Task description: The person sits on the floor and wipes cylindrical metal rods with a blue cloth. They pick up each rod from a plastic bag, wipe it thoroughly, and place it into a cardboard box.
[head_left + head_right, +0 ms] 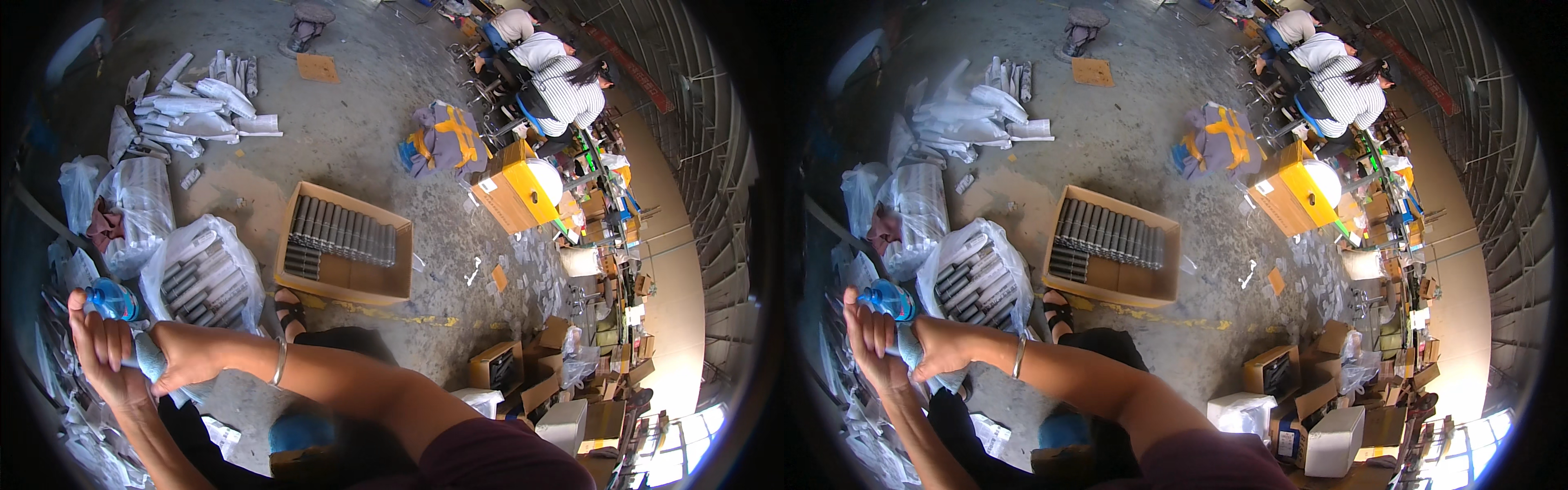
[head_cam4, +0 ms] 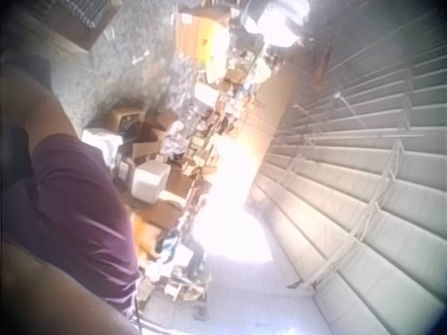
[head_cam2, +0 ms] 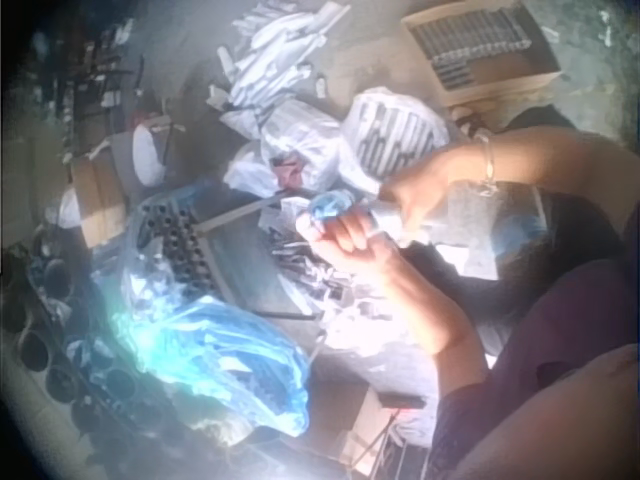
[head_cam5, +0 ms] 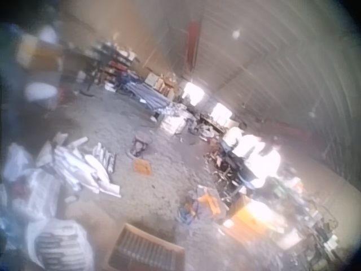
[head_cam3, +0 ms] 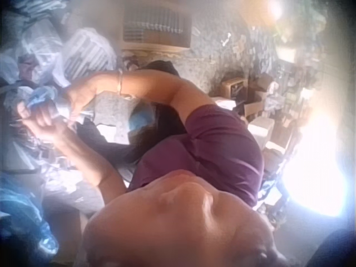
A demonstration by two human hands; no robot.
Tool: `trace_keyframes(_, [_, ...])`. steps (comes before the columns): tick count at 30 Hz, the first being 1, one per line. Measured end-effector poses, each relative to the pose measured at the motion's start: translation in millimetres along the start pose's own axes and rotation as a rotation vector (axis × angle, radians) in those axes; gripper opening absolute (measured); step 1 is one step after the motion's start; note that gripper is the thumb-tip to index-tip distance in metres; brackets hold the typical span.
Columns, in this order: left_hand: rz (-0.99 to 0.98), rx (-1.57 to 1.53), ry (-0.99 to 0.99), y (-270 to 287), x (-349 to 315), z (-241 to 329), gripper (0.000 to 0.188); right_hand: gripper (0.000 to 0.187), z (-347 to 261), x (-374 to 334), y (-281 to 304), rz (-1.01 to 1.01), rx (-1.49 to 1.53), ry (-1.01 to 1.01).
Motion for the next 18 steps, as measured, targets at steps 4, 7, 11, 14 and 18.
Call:
trace_keyframes(4, [-0.633, -0.3, 0.098, -38.5, -12.4, 11.9, 0.052, 0.048, -11.7, -8.1, -19.8, -0.307, 0.333, -0.03])
trace_keyframes(7, [-0.067, 0.095, 0.041, -17.4, -8.1, 5.3, 0.05, 0.044, -12.1, -8.4, -5.7, -0.106, 0.232, 0.01])
trace_keyframes(11, [0.381, 0.174, 0.131, 12.4, -7.4, -26.6, 0.026, 0.025, -2.6, -1.5, 25.0, 0.199, -0.523, -0.021])
trace_keyframes(14, [0.238, 0.163, 0.108, 18.4, -0.5, -14.0, 0.021, 0.024, -10.7, 0.6, 9.4, 0.177, -0.363, -0.031])
trace_keyframes(18, [-0.286, -0.115, 0.084, -20.7, -10.4, 1.2, 0.039, 0.04, -11.2, -4.7, 2.0, -0.133, 0.124, -0.085])
Point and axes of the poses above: each hand's wrist, its own x-axis towards the middle knuckle, its own y-axis out of the back of the hand, z = x × y, the point moved 7 cm from there along x, towards the middle knuckle, and after that the axes turned 2 degrees about x, right-handed, at the moved point
